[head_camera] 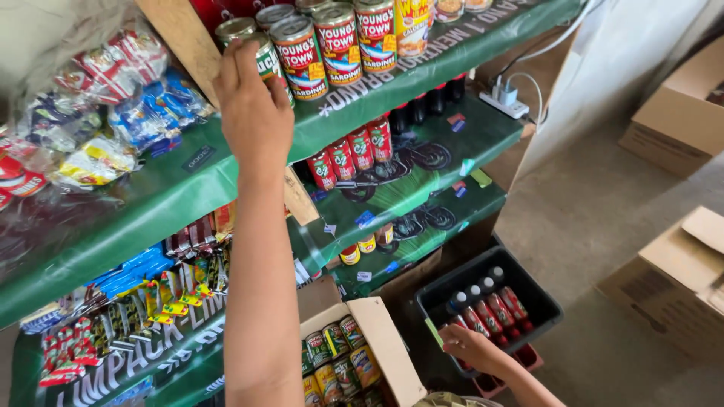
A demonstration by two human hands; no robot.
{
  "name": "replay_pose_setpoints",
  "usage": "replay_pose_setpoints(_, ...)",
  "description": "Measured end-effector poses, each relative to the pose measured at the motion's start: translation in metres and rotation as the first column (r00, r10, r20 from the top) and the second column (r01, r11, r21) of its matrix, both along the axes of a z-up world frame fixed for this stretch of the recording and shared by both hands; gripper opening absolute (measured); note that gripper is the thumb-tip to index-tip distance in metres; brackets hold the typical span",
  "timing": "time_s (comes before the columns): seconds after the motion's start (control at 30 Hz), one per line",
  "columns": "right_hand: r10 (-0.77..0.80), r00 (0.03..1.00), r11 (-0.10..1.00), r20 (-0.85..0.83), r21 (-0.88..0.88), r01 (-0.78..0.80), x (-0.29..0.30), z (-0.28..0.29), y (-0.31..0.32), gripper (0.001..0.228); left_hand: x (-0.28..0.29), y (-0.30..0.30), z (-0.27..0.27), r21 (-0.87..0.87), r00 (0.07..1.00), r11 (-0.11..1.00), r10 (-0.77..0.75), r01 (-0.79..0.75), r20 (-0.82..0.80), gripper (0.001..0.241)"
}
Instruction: Taking canned goods from a shelf and organizing them into a cardboard box.
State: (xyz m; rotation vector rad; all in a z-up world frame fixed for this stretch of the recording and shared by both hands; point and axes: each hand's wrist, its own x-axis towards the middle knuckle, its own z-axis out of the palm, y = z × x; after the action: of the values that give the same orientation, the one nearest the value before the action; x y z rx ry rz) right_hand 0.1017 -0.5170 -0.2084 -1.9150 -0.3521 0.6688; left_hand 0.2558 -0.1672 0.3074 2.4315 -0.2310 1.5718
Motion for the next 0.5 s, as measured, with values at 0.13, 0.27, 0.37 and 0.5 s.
replay_pose_setpoints(0.13,0.004,1.0,0.997,-0.011,0.077,-0.003,0.033,0.02,-0.011,0.04,0.003,-0.007,-0.008,-0.241,0.989,0.964,-0.081,0.109,0.123,0.055)
replay_pose_setpoints(0.27,0.016,1.0,0.975,-0.007,0.223,-0.014,0.073,0.068,0.002,0.039,0.001,-0.003,-0.019,-0.306,0.969,0.935,-0.112,0.178,0.22,0.06)
replay_pose_setpoints(0.37,0.003,0.996,0.947,0.086,0.319,-0.03,0.1,0.136,0.014,0.037,-0.008,0.008,-0.036,-0.274,0.928,0.944,-0.075,0.184,0.366,0.065)
replay_pose_setpoints(0.5,-0.048,0.827,0.945,0.561,0.294,-0.145,0.135,0.284,0.029,0.035,-0.069,-0.01,-0.059,-0.476,0.891,0.769,-0.265,0.426,0.369,0.057)
